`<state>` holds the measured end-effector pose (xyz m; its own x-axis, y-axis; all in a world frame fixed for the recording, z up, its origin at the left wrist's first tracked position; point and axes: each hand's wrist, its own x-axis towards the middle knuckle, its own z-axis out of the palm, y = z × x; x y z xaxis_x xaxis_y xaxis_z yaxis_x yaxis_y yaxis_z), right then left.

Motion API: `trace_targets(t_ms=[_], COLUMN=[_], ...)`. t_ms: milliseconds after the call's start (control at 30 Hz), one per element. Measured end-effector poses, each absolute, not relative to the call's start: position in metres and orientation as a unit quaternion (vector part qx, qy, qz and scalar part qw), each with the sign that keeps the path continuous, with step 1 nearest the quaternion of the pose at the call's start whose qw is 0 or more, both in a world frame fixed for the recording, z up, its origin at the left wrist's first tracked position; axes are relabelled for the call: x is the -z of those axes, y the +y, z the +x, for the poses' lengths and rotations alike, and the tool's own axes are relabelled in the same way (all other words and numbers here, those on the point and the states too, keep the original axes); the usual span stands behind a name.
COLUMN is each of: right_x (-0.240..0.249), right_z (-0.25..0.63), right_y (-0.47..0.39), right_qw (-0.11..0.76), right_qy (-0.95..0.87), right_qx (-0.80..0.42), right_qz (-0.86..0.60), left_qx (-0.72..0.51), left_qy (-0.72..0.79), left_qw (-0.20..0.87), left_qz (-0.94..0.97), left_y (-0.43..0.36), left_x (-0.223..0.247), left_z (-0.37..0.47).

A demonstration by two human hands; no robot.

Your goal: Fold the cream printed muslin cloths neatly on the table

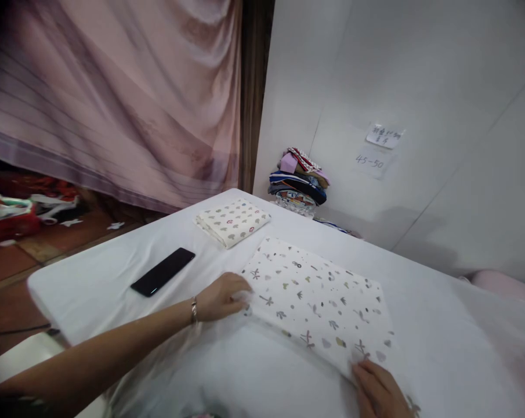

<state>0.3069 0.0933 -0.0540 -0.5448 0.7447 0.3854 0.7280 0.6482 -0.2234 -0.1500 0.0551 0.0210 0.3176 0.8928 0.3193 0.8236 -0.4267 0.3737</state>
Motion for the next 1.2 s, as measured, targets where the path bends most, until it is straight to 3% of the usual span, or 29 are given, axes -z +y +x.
trace_targets(t_ms=[133, 267, 733, 900, 1100, 1200], right_x=[0.027, 0.031, 0.048, 0.047, 0.005, -0.004], right_z=[0.247, 0.199, 0.189, 0.19, 0.195, 0.203], right_y=[0.101, 0.107, 0.101, 0.101, 0.119, 0.157], right_qw=[0.158, 0.095, 0.127, 0.11, 0.062, 0.102], right_qy=[-0.895, -0.931, -0.937, -0.944, -0.908, -0.875], right_qx=[-0.037, -0.003, 0.093, 0.029, -0.156, -0.118], right_qz=[-0.415, -0.354, -0.311, -0.311, -0.383, -0.459], left_qx=[-0.267, -0.217, -0.216, -0.21, -0.223, -0.182], left_qy=[0.626, 0.751, 0.809, 0.809, 0.758, 0.713], left_qw=[0.088, 0.127, 0.138, 0.133, 0.067, 0.06], left_qz=[0.727, 0.61, 0.53, 0.533, 0.609, 0.674], left_y=[0.115, 0.186, 0.263, 0.264, 0.257, 0.257], left_x=[-0.029, -0.018, 0.01, 0.009, -0.006, -0.005], left_z=[-0.149, -0.152, -0.163, -0.167, -0.152, -0.142])
